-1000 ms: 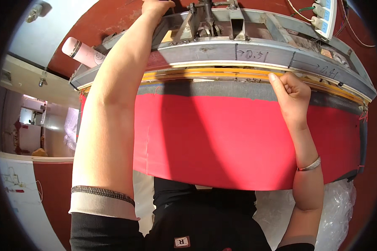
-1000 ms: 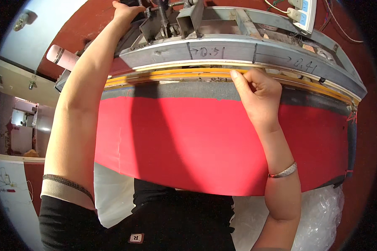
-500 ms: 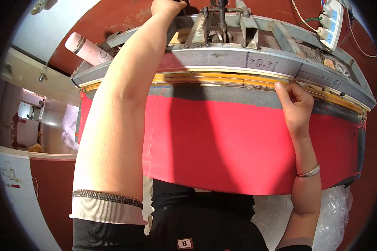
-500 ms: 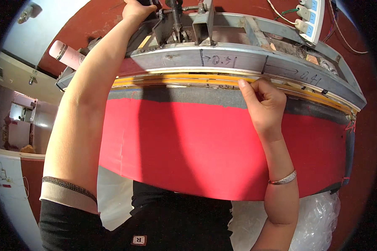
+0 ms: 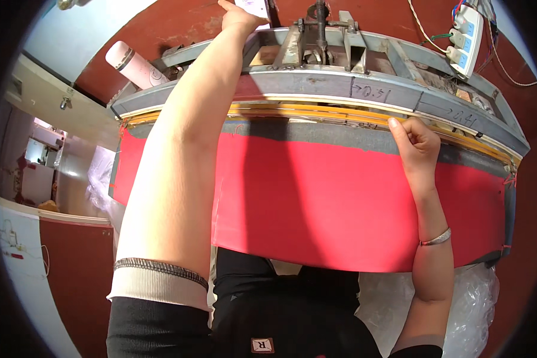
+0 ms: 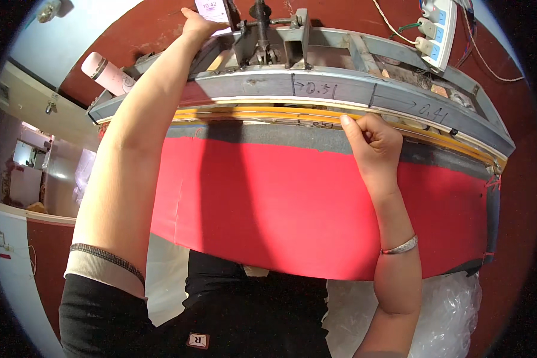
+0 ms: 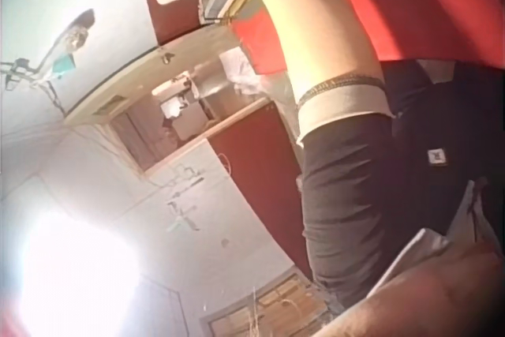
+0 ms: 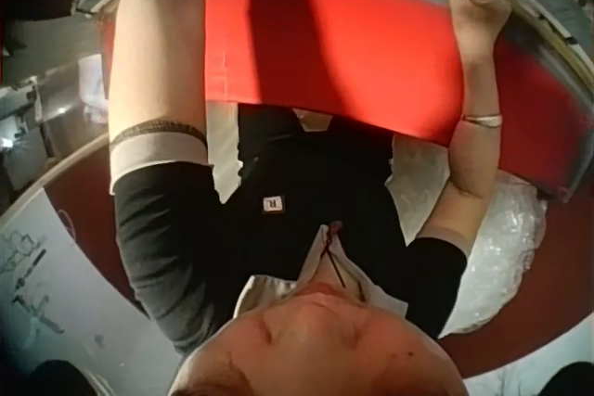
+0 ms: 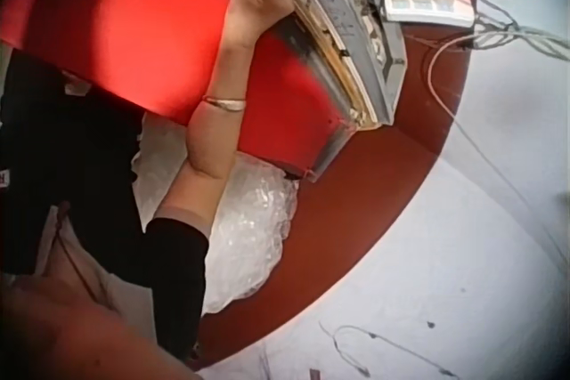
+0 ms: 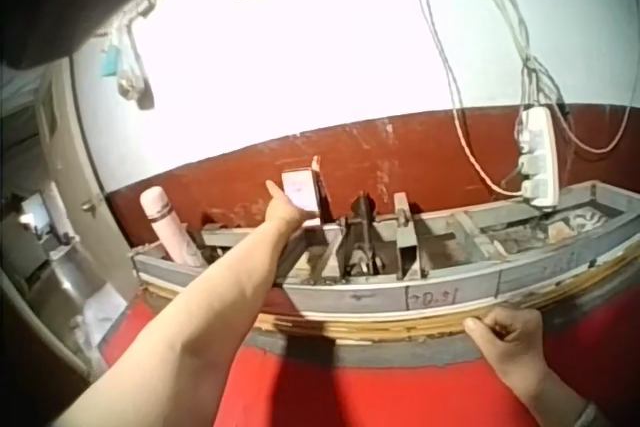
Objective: The person repeatedly pulls and spreads clear plastic film over a padded platform by hand, aligns the edges, and presses them against a sealing machine.
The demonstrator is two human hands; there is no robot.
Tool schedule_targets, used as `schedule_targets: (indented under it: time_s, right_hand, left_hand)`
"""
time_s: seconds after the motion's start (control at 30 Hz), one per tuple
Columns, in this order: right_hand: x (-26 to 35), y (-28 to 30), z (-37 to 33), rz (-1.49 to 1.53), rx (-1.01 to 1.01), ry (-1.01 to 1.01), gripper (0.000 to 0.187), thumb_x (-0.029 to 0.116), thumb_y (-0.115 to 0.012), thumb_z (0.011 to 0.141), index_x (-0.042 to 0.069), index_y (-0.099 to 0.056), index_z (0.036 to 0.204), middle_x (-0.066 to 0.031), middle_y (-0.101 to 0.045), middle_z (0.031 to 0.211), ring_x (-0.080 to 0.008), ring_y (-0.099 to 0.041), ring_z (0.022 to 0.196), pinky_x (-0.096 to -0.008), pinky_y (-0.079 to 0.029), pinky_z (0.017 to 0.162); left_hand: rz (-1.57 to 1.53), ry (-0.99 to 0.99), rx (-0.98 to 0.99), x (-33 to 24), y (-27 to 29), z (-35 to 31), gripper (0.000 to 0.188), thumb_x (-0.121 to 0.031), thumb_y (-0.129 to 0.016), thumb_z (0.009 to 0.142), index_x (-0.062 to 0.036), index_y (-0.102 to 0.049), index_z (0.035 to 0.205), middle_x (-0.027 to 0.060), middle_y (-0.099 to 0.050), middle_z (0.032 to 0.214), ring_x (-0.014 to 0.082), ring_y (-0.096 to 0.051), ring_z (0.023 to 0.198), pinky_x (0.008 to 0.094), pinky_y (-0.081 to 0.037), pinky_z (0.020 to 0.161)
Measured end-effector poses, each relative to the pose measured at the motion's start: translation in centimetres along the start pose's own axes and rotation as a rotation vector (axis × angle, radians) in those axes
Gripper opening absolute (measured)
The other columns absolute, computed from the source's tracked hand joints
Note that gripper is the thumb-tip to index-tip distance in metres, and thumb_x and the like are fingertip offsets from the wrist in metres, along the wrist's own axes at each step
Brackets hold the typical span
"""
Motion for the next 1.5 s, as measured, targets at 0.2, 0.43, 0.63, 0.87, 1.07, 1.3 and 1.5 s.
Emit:
schedule_targets:
  time_s: [0.2, 0.43, 0.63, 0.87, 1.07, 1.3, 1.5]
  right_hand:
    - [-1.0, 1.9, -0.3, -0.130, -0.010, 0.045, 0.037, 0.010, -0.067, 0.081, 0.003, -0.041, 0.056, 0.0023, -0.036, 0.053, -0.0041, -0.030, 0.050, -0.0229, -0.026, 0.044]
    - [1.3, 0.2, -0.2, -0.166, 0.038, 0.209, 0.035, 0.006, -0.067, 0.079, 0.002, -0.041, 0.056, -0.0011, -0.035, 0.052, -0.0076, -0.030, 0.049, -0.0254, -0.026, 0.045]
    - [1.3, 0.7, -0.9, -0.243, 0.014, 0.226, 0.033, 0.005, -0.069, 0.077, 0.001, -0.044, 0.056, -0.0021, -0.036, 0.053, -0.0090, -0.030, 0.048, -0.0262, -0.026, 0.044]
    - [3.4, -0.1, -2.1, -0.471, -0.043, 0.353, 0.032, 0.009, -0.071, 0.076, 0.001, -0.047, 0.056, -0.0056, -0.042, 0.053, -0.0136, -0.038, 0.044, -0.0279, -0.031, 0.043]
    - [3.3, -1.5, -3.1, -0.764, -0.036, 0.401, 0.033, 0.019, -0.070, 0.075, 0.004, -0.048, 0.055, -0.0106, -0.049, 0.057, -0.0308, -0.051, 0.050, -0.0382, -0.039, 0.046]
    - [3.8, -2.5, -3.0, -0.852, -0.016, 0.385, 0.034, 0.022, -0.069, 0.076, 0.003, -0.049, 0.056, -0.0128, -0.050, 0.059, -0.0328, -0.052, 0.052, -0.0395, -0.040, 0.048]
    - [2.7, -4.1, -3.2, -0.884, 0.038, 0.383, 0.037, 0.024, -0.065, 0.082, 0.001, -0.048, 0.058, -0.0155, -0.048, 0.058, -0.0297, -0.048, 0.050, -0.0397, -0.038, 0.049]
  left_hand:
    - [-1.239, 0.636, 0.215, -2.1, 4.5, -4.4, 0.101, -0.036, -0.079, 0.066, 0.0045, -0.016, 0.134, 0.0211, -0.052, 0.123, 0.0305, -0.050, 0.115, 0.0404, -0.043, 0.092]
    - [-1.152, 0.570, -0.301, 5.6, 9.8, -10.6, 0.100, -0.031, -0.078, 0.068, 0.0071, -0.016, 0.137, 0.0297, -0.045, 0.126, 0.0317, -0.048, 0.118, 0.0349, -0.041, 0.095]
    - [-1.029, 0.283, -0.722, 13.9, 15.7, -30.1, 0.070, -0.013, -0.065, 0.082, -0.0018, -0.024, 0.138, 0.0160, -0.037, 0.135, 0.0261, -0.040, 0.124, 0.0386, -0.037, 0.097]
    - [-0.689, 1.081, -0.296, 26.2, -9.2, -62.6, 0.066, -0.024, -0.055, 0.089, 0.0123, -0.025, 0.134, 0.0291, -0.030, 0.139, 0.0368, -0.028, 0.131, 0.0392, -0.022, 0.108]
    - [-0.528, 0.932, 0.614, 17.2, -19.7, -83.7, 0.057, -0.026, -0.053, 0.088, -0.0038, -0.033, 0.137, 0.0190, -0.033, 0.141, 0.0344, -0.030, 0.131, 0.0468, -0.026, 0.104]
    - [-0.605, 0.928, 0.174, 19.3, -11.2, -86.7, 0.029, -0.013, -0.055, 0.084, -0.0006, -0.058, 0.111, 0.0171, -0.056, 0.118, 0.0352, -0.049, 0.111, 0.0423, -0.039, 0.092]
    - [-0.664, 1.058, 0.027, 22.3, -14.2, -87.0, 0.034, -0.013, -0.065, 0.076, -0.0007, -0.058, 0.107, 0.0196, -0.056, 0.111, 0.0362, -0.050, 0.105, 0.0437, -0.037, 0.094]
Point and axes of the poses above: each hand's wrist, its own z-axis towards the middle knuckle, its own y-axis out of the back of the hand, x = y × z, the point moved 7 cm from there along z, towards the middle knuckle
